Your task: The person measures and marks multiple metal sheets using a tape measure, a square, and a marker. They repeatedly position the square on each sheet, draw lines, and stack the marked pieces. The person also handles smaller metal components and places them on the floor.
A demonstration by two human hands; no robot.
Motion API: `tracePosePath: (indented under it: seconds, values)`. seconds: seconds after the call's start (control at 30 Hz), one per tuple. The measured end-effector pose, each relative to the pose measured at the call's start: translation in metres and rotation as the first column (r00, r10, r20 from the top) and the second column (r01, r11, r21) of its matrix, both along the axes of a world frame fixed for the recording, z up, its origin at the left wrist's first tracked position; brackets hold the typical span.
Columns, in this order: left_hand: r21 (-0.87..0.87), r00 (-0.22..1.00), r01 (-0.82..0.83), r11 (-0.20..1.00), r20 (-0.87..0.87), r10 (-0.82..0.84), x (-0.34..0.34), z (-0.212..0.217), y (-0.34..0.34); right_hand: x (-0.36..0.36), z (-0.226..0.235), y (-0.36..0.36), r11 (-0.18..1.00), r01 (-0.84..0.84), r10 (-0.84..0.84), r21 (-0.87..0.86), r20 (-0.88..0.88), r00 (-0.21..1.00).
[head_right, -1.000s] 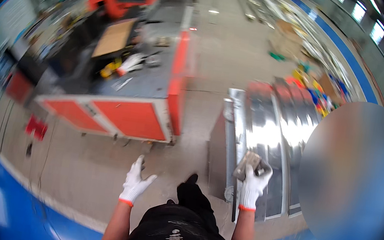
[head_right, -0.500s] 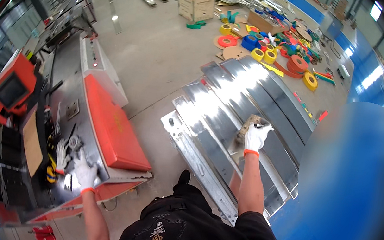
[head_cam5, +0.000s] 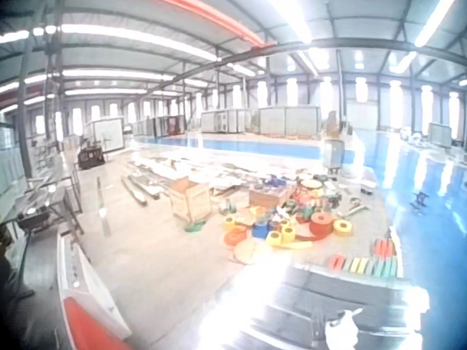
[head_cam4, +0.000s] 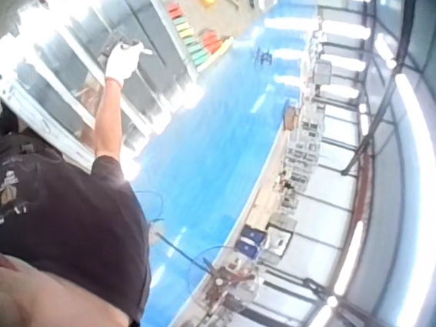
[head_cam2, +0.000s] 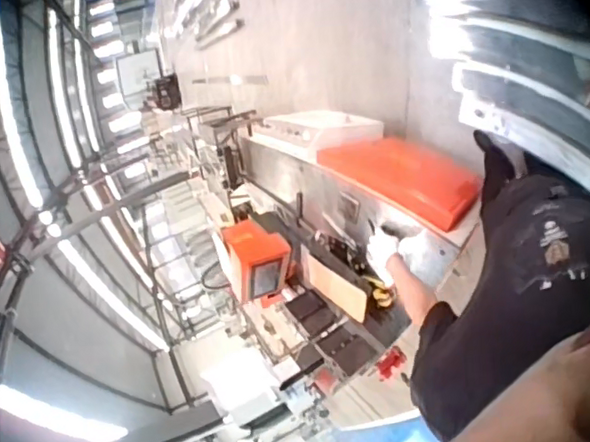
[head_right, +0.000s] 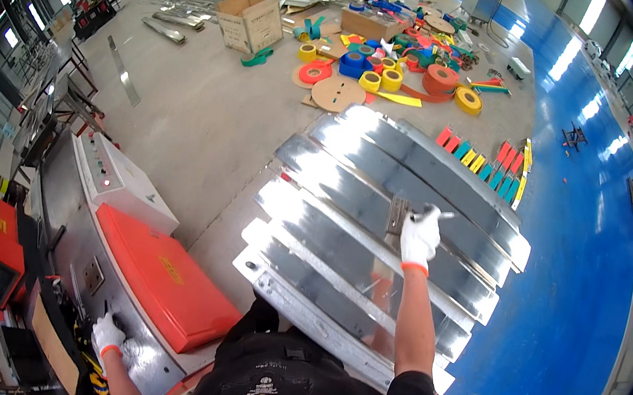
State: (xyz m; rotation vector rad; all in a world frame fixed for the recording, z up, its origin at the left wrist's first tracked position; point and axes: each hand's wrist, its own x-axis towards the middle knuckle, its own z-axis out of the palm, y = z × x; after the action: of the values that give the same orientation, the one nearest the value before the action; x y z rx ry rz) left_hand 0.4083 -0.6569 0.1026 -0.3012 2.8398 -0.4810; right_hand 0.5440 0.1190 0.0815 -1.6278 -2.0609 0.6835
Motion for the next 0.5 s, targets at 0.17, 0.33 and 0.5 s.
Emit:
tracePosePath:
  seconds: [0.17, 0.33, 0.5]
  values:
    - [0.185, 0.998, -0.049, 0.981, 0.056, 0.039, -0.031, 0.015, 0.007, 0.061, 0.023, -0.019, 0.991, 0.119, -0.084, 0.058, -0.419, 0.904]
    - [0.432, 0.997, 0.066, 0.900, -0.069, -0.041, -0.106, 0.019, 0.070, 0.076, 0.033, -0.071, 0.985, 0.168, -0.102, 0.038, -0.658, 0.746]
    - [0.980, 0.982, -0.191, 0.055, 0.191, -0.003, -0.197, 0.021, 0.069, 0.007, 0.047, -0.140, 0.995, 0.088, -0.028, 0.049, -0.707, 0.707]
